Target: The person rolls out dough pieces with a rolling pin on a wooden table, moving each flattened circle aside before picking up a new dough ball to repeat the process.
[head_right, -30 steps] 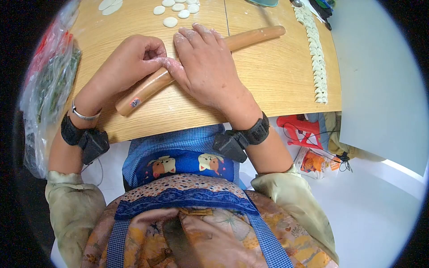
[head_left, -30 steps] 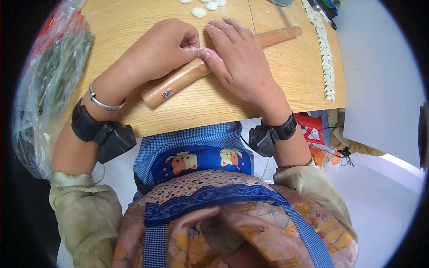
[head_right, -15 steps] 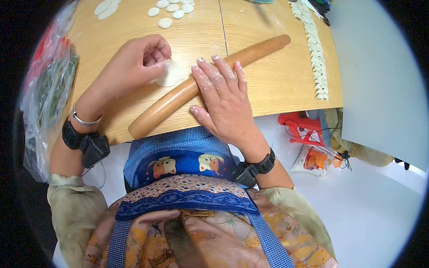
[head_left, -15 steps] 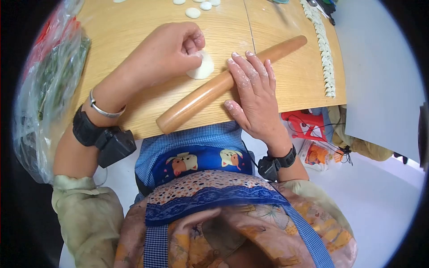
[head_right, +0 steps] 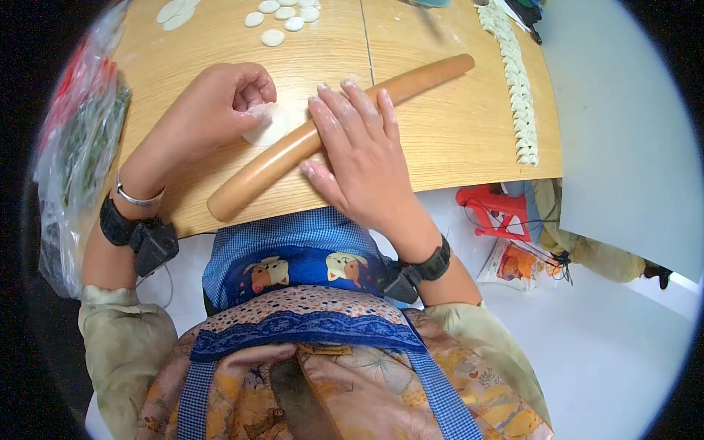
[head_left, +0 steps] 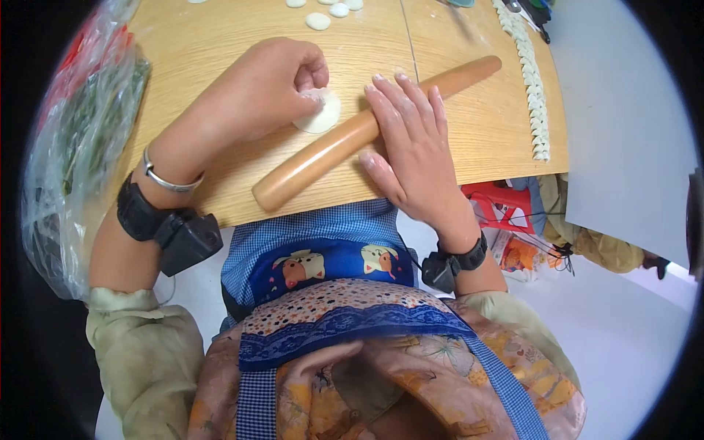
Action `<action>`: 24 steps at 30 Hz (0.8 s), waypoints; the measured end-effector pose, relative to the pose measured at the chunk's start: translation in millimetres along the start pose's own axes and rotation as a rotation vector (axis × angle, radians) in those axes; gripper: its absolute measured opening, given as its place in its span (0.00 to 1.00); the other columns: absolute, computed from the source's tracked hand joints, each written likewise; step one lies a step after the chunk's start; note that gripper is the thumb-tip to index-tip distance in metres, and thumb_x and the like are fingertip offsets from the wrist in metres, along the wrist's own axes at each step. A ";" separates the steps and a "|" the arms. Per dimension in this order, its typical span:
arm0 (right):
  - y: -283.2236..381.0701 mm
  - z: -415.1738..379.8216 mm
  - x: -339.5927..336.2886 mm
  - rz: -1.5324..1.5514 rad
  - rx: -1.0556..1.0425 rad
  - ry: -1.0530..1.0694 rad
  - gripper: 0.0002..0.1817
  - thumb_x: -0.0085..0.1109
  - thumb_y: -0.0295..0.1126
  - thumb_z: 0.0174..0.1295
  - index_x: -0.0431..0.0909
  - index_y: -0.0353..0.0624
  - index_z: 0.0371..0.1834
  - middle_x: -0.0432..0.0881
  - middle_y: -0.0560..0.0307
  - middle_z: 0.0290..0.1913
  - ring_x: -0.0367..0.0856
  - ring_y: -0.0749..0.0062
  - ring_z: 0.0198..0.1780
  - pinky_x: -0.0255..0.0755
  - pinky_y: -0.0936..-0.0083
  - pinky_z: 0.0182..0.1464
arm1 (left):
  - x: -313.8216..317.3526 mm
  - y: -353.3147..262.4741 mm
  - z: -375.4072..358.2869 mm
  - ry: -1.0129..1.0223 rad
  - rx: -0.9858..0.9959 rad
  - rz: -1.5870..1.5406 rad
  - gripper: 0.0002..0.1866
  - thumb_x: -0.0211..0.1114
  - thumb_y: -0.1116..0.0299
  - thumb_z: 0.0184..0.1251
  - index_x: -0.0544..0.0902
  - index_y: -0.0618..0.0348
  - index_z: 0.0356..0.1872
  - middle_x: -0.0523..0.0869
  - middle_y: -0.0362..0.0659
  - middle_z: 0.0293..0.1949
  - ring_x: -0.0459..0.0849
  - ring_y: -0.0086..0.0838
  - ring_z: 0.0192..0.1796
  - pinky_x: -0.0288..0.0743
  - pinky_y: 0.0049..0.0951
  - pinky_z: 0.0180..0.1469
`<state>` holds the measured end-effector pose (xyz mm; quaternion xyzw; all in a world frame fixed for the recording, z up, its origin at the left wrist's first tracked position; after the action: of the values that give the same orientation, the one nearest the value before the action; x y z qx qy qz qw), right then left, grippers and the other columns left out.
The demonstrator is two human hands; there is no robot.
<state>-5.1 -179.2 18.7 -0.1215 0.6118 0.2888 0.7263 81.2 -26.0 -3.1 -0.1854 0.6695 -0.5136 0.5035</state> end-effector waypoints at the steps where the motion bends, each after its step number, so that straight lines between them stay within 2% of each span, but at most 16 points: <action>1: 1.4 5.2 -0.7 -0.019 -0.022 -0.027 0.36 0.56 0.53 0.71 0.70 0.39 0.74 0.72 0.45 0.75 0.62 0.46 0.80 0.44 0.43 0.83 | 0.5 0.7 -0.3 0.018 -0.024 0.024 0.06 0.68 0.73 0.63 0.83 0.66 0.37 0.80 0.35 0.27 0.77 0.19 0.31 0.74 0.24 0.36; 3: 0.5 24.3 2.0 -0.037 -0.045 -0.056 0.34 0.55 0.52 0.72 0.72 0.37 0.72 0.74 0.44 0.73 0.64 0.45 0.78 0.48 0.43 0.82 | -1.5 0.6 -0.5 0.036 -0.050 0.051 0.07 0.67 0.72 0.64 0.83 0.67 0.36 0.80 0.36 0.27 0.77 0.19 0.32 0.74 0.24 0.37; 6: 2.9 64.6 8.8 0.001 -0.135 -0.119 0.27 0.54 0.48 0.75 0.76 0.35 0.63 0.79 0.41 0.67 0.71 0.41 0.72 0.59 0.47 0.76 | -6.7 1.7 0.1 0.050 -0.011 0.100 0.08 0.67 0.72 0.65 0.82 0.68 0.35 0.81 0.38 0.26 0.77 0.19 0.32 0.74 0.25 0.37; 9: 1.5 76.8 12.2 0.023 -0.140 -0.109 0.26 0.54 0.48 0.74 0.76 0.36 0.62 0.79 0.42 0.67 0.70 0.41 0.73 0.58 0.47 0.77 | -11.9 3.1 1.9 0.007 0.006 0.121 0.09 0.67 0.71 0.66 0.82 0.70 0.34 0.81 0.40 0.26 0.77 0.20 0.32 0.74 0.26 0.37; 13: 4.7 51.2 3.3 0.033 -0.158 -0.059 0.26 0.54 0.48 0.74 0.75 0.39 0.65 0.77 0.43 0.69 0.69 0.43 0.74 0.55 0.46 0.79 | -10.0 2.6 1.6 0.025 0.045 0.082 0.09 0.67 0.71 0.66 0.81 0.69 0.34 0.80 0.39 0.26 0.77 0.20 0.32 0.75 0.26 0.37; 16: 4.8 16.3 -1.8 -0.007 -0.067 0.005 0.30 0.54 0.49 0.74 0.71 0.43 0.73 0.72 0.46 0.75 0.63 0.44 0.79 0.47 0.44 0.82 | -11.3 1.0 2.1 -0.004 0.049 0.089 0.08 0.66 0.72 0.66 0.80 0.68 0.33 0.80 0.38 0.27 0.77 0.20 0.33 0.75 0.26 0.37; 24: 4.2 0.1 -0.1 -0.003 -0.005 -0.017 0.32 0.53 0.50 0.73 0.71 0.41 0.73 0.69 0.45 0.77 0.60 0.45 0.81 0.44 0.44 0.83 | -4.3 3.3 1.8 0.004 0.016 0.029 0.08 0.68 0.72 0.64 0.83 0.68 0.36 0.83 0.38 0.27 0.79 0.20 0.32 0.76 0.26 0.37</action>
<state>-7.4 -175.8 19.6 -0.1218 0.6047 0.2902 0.7316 85.5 -22.3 -3.8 -0.1708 0.6689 -0.5121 0.5110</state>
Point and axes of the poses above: each hand's wrist, its own z-axis towards the middle knuckle, its own x-axis out of the palm, y = z × x, the point moved 9 cm from there along z, towards the middle knuckle
